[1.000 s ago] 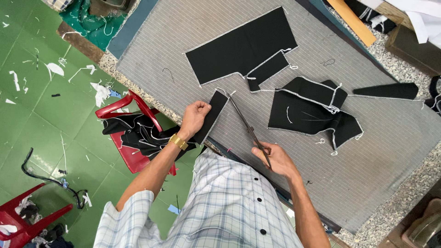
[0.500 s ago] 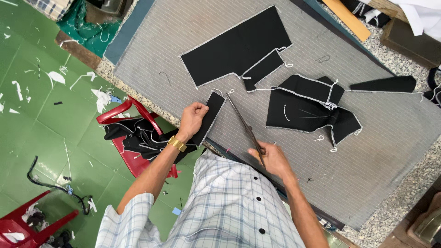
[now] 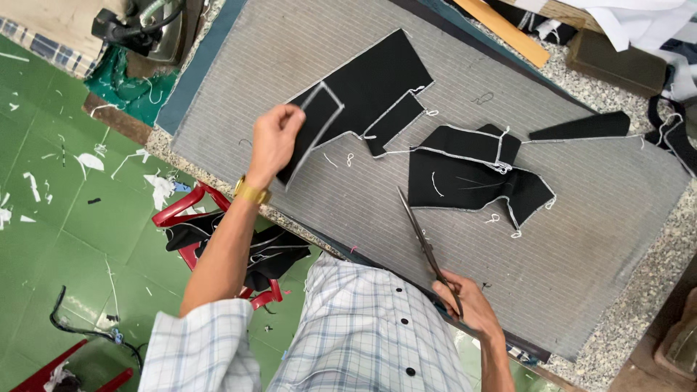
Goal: The person uses large shears to cut a piece of black fabric on a gray cutting mat. They trim the edges of the fabric and cut it into several smaller pieces, moving the cut pieces aside. Finally, they place a white paper pattern on the mat.
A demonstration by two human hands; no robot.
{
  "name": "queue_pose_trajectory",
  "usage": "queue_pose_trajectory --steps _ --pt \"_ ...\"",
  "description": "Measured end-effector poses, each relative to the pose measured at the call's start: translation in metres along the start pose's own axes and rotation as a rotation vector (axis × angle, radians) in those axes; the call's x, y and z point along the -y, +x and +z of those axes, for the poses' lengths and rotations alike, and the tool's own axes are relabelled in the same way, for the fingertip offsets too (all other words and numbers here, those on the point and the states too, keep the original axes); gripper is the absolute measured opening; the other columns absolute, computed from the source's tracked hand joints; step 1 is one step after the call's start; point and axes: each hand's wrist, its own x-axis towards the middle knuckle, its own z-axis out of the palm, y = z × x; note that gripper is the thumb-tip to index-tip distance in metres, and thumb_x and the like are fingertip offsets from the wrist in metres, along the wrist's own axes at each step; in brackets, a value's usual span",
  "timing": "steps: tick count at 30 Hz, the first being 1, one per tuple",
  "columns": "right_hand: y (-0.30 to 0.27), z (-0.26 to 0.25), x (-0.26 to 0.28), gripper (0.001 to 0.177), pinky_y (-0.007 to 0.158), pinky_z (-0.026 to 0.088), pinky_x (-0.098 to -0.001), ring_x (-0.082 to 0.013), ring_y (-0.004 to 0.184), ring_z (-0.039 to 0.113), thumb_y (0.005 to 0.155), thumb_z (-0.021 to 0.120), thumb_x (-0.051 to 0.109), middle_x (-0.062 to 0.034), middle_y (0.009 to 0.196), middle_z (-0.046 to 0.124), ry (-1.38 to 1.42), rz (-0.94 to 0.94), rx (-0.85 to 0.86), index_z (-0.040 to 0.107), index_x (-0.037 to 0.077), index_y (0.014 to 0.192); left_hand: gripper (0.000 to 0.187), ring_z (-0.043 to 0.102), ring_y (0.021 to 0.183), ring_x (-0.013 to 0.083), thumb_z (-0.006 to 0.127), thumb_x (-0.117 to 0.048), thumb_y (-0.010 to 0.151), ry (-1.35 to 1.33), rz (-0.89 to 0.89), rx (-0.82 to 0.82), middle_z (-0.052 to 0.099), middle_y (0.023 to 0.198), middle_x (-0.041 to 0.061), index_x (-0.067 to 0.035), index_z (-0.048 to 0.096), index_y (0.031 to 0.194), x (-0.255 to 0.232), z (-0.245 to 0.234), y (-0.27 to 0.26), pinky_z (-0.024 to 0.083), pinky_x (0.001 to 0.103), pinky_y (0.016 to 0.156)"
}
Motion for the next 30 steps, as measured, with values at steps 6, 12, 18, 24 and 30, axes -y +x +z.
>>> queue_pose_trajectory --steps 6,12,18,24,30 --pt "-0.013 0.007 -0.001 0.071 0.040 0.035 -0.0256 -0.0106 0.045 0.041 0.086 0.066 0.045 0.0011 0.053 0.038 0.326 -0.013 0.011 0.060 0.014 0.149 0.050 0.057 0.116 0.0426 0.064 -0.033 0.099 0.456 0.460 0.268 0.063 0.128 0.025 0.000 0.058 0.136 0.008 0.075 0.012 0.043 0.054 0.102" --pt "0.010 0.019 -0.004 0.056 0.033 0.050 -0.0303 -0.0225 0.046 0.060 0.097 0.063 0.034 -0.0147 0.054 0.056 0.509 -0.192 -0.012 0.062 -0.006 0.135 0.032 0.061 0.110 0.0363 0.078 -0.013 0.085 0.339 0.366 0.472 0.062 0.122 0.012 -0.009 0.068 0.115 0.016 0.120 0.007 0.053 0.044 0.093" --pt "0.042 0.021 0.021 0.061 0.032 0.049 -0.0281 -0.0191 0.045 0.057 0.098 0.065 0.039 -0.0113 0.054 0.053 0.530 -0.215 -0.008 0.058 -0.008 0.136 0.019 0.061 0.109 0.0295 0.076 -0.018 0.090 0.279 0.349 0.513 0.063 0.115 0.004 -0.013 0.070 0.108 0.031 0.132 0.004 0.054 0.042 0.092" --pt "0.054 0.006 0.045 0.064 0.034 0.048 -0.0272 -0.0186 0.047 0.057 0.098 0.065 0.043 -0.0104 0.055 0.053 0.446 -0.208 -0.024 0.059 -0.008 0.136 0.018 0.060 0.110 0.0334 0.074 -0.015 0.092 0.246 0.322 0.544 0.063 0.111 0.012 -0.011 0.070 0.109 0.027 0.126 -0.002 0.054 0.044 0.092" --pt "0.050 -0.003 0.048 0.063 0.033 0.047 -0.0253 -0.0171 0.046 0.057 0.098 0.067 0.041 -0.0097 0.054 0.053 0.415 -0.200 -0.046 0.059 -0.008 0.137 0.017 0.061 0.109 0.0324 0.072 -0.015 0.093 0.225 0.284 0.548 0.064 0.108 0.013 -0.010 0.071 0.110 0.031 0.120 -0.006 0.053 0.044 0.093"
